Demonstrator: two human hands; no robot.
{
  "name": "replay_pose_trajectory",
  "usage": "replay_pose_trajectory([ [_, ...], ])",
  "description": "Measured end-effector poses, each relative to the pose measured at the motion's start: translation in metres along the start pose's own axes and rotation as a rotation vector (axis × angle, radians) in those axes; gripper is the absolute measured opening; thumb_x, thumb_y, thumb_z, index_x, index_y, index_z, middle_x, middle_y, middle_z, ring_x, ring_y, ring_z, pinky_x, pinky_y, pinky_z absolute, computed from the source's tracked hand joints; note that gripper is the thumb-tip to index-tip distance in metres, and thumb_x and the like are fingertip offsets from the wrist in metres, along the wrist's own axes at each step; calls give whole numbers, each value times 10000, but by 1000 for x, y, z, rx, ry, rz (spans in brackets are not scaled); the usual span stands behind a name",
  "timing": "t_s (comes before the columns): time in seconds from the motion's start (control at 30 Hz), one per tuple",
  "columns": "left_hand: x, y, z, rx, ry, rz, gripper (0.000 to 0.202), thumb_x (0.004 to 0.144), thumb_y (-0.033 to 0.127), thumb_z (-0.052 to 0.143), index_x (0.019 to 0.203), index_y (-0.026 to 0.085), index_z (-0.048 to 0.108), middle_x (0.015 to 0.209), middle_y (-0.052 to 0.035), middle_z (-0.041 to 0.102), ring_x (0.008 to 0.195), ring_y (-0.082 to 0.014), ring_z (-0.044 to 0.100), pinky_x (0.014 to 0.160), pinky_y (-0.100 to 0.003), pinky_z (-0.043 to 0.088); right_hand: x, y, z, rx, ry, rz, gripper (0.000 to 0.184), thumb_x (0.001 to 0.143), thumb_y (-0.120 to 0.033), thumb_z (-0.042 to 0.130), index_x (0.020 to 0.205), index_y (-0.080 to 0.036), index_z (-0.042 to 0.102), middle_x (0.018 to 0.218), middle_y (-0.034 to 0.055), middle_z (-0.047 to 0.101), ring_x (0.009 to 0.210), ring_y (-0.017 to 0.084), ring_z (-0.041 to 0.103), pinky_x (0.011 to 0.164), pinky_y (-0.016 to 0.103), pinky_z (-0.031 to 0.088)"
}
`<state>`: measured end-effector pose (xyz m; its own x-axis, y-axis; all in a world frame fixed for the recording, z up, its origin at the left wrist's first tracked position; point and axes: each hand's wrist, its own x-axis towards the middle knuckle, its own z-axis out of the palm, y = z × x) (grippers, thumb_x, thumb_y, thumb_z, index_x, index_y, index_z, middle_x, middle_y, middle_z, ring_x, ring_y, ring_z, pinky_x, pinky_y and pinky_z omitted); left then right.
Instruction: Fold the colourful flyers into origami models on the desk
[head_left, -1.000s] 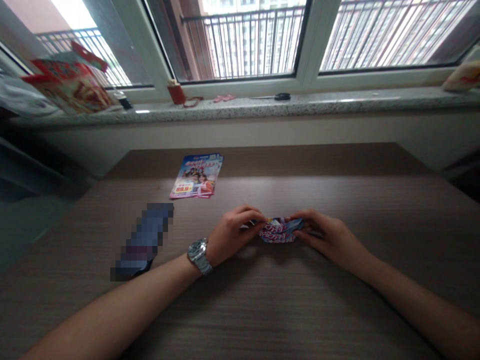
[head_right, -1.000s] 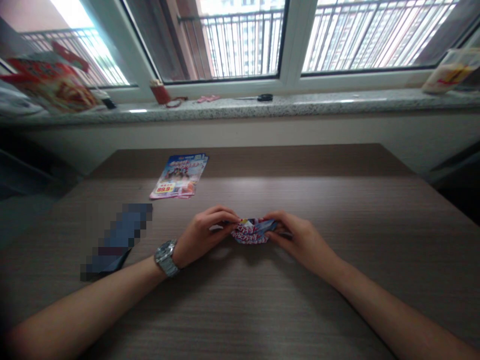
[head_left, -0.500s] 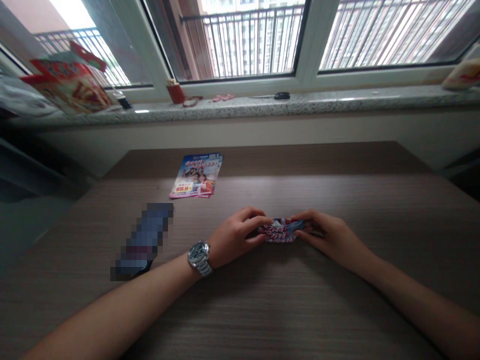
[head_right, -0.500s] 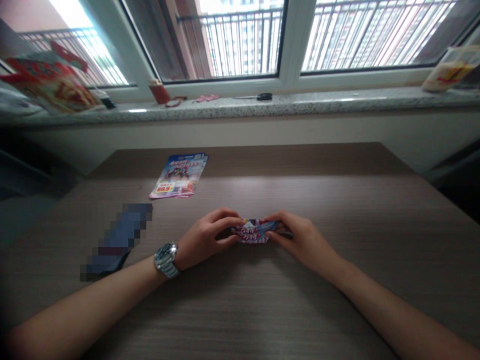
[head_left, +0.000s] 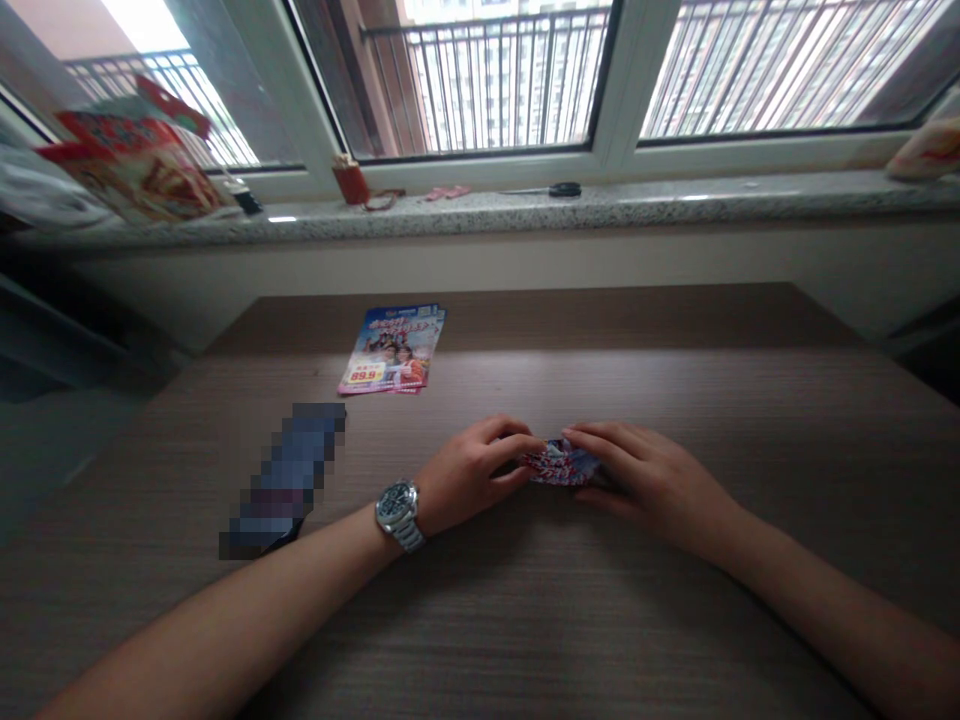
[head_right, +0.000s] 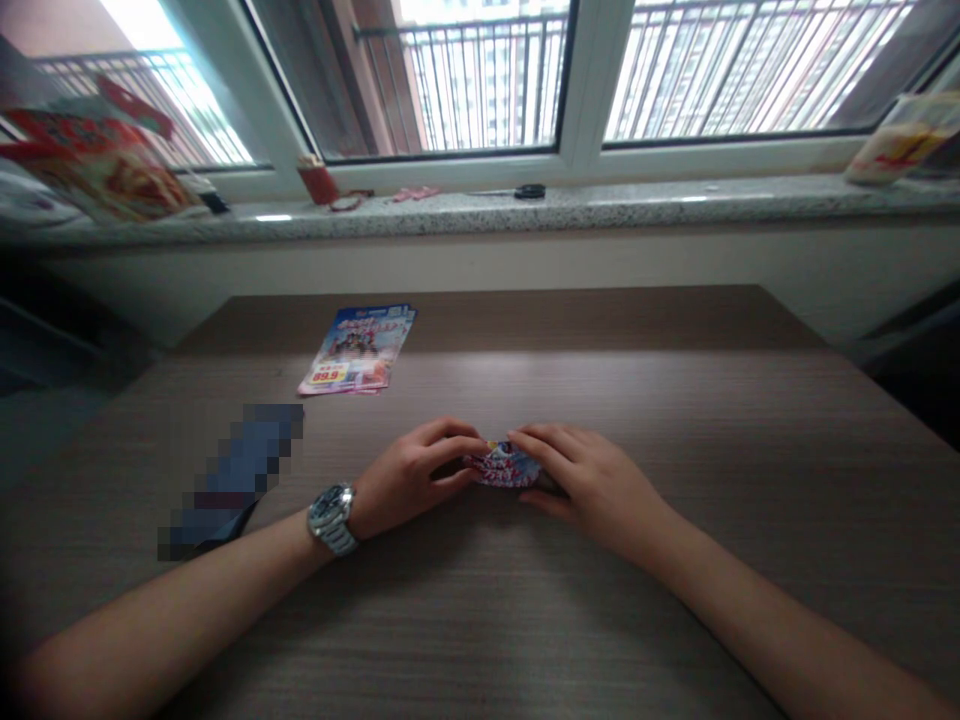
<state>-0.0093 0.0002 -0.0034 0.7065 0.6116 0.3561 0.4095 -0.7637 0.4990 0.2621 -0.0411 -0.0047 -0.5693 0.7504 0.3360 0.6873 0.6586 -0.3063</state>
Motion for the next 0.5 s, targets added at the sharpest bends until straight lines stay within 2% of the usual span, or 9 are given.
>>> replay_pose_trajectory([
  [0.1, -1, 1, -1, 24, -18, 15, 409, 883, 368, 699, 1252, 223, 599, 1222, -104, 614, 1048, -224, 638, 918, -365, 553, 0, 2, 3, -5, 6, 4, 481, 925, -364, 635, 1379, -265, 510, 1258, 118, 669, 1100, 293, 650, 927, 464, 538],
  [0.17, -1, 2, -1, 44, -37, 12, 488, 843, 363, 743, 1278, 219, 574, 1249, -107, 606, 1074, -239, 630, 937, -382, 546, 0, 4, 4, 15, 9, 17, 477, 921, -367, 641, 1369, -264, 514, 1235, 115, 675, 1078, 289, 656, 911, 454, 542],
  [0.3, -1, 3, -2, 73, -40, 4, 448, 872, 299, 708, 1286, 212, 561, 1230, -98, 617, 1079, -230, 628, 948, -370, 539, 0, 3, 4, 58, 14, 32, 489, 914, -364, 650, 1373, -270, 508, 1237, 110, 674, 1087, 286, 655, 914, 440, 540],
  [0.5, -1, 4, -1, 86, -1, 40, 406, 896, 288, 672, 1276, 193, 567, 1205, -103, 636, 1061, -224, 633, 932, -364, 545, 1, 0, 1, 53, 23, 26, 553, 884, -398, 690, 1383, -263, 495, 1225, 118, 683, 1068, 290, 663, 893, 435, 545],
])
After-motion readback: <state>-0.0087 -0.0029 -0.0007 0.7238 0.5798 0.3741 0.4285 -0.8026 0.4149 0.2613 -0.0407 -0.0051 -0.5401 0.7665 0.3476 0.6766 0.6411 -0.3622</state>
